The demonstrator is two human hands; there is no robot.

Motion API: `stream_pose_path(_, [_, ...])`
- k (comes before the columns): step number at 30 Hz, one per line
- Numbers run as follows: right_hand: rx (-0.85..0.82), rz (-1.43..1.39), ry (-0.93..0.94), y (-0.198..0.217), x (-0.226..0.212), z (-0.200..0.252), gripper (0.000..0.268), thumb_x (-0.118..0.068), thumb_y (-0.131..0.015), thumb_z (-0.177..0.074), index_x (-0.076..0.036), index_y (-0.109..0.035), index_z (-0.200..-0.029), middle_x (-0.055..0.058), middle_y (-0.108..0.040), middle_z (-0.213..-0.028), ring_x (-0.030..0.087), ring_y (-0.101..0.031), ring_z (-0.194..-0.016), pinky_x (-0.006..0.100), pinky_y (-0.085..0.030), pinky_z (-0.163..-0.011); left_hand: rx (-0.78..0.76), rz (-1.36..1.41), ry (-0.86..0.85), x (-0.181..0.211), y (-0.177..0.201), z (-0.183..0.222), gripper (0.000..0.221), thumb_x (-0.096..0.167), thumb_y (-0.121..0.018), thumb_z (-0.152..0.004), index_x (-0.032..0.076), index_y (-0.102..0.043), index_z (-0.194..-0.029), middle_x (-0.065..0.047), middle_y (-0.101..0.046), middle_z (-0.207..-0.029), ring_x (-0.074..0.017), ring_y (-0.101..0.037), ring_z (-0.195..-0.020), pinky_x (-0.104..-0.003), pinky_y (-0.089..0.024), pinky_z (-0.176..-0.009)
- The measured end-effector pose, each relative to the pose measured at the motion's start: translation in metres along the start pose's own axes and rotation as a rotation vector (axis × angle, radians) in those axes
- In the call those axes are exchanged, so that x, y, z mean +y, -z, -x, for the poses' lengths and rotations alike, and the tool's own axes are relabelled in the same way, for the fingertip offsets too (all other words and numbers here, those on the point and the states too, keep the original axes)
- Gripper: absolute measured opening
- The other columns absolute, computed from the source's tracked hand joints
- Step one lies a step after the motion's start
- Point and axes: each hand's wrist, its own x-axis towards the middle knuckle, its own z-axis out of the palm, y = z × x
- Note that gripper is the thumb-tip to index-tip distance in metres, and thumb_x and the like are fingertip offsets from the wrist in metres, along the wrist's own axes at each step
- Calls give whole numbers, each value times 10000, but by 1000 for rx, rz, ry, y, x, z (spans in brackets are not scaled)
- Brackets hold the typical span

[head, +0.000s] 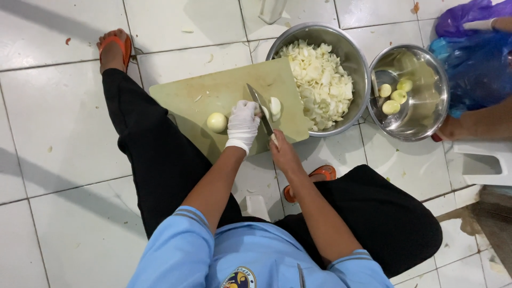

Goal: Slicing onions on a cutting board using a knife while sitting on the floor.

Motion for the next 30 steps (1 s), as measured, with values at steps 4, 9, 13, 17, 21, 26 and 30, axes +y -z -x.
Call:
stream_pose_path(4, [92,4,-40,26,12,-2,433,-318,-429,-947,-172,-354,-1348,225,-496,-1297,385,-466,-1208,529,-403,-995,-17,-88,-45,-8,-27,-14,186,260,-666,-774,217,-539,-904,-18,-511,-884,-295,-591,-894,-410,-541,-743])
stream_pose_path(9, [194,-24,-51,44,-2,5,506,-340,-389,-950,-79,-350,-1381,236,-419,-1369,389,-404,-1261,519,-329,-1060,-146,217,181,6,-2,-11,92,245,-577,-822,216,-523,-890,-70,-619,-850,-326,-622,-915,-473,-515,-787])
stream_pose_path(13, [51,-52,-76,23,-11,4,402,-294,-402,-962,-222,-364,-1355,171,-510,-1302,364,-471,-1210,513,-398,-1000,-201,256,324,5,-9,-18,166,252,-602,-789,205,-553,-940,-60,-654,-929,-278,-622,-993,-415,-498,-853])
stream_pose_path(17, [12,-72,-104,21,-7,3,343,-291,-379,-967,-290,-373,-1310,169,-563,-1227,369,-529,-1140,520,-442,-942,-262,201,385,10,-5,-20,165,302,-644,-749,231,-579,-883,-17,-679,-924,-226,-630,-995,-373,-499,-867])
stream_pose_path(21, [-25,-60,-108,22,-6,9,286,-295,-364,-966,-319,-377,-1250,139,-587,-1195,339,-556,-1114,482,-468,-932,-292,106,434,11,-12,-24,206,332,-680,-735,256,-587,-902,20,-672,-960,-182,-620,-1026,-345,-495,-878])
stream_pose_path(26, [-34,-141,-25,15,-5,6,271,-284,-334,-979,-179,-372,-1226,244,-588,-1132,400,-570,-1054,536,-471,-898,-289,154,466,5,-20,-27,192,342,-655,-759,211,-626,-897,-28,-673,-999,-220,-598,-1064,-361,-484,-911])
stream_pose_path(30, [-36,-91,-1,18,-15,6,326,-260,-338,-959,-142,-355,-1261,272,-578,-1142,431,-536,-1105,563,-426,-936,-244,154,475,2,-26,-29,197,298,-681,-742,192,-651,-905,-42,-673,-990,-230,-604,-1058,-365,-485,-910])
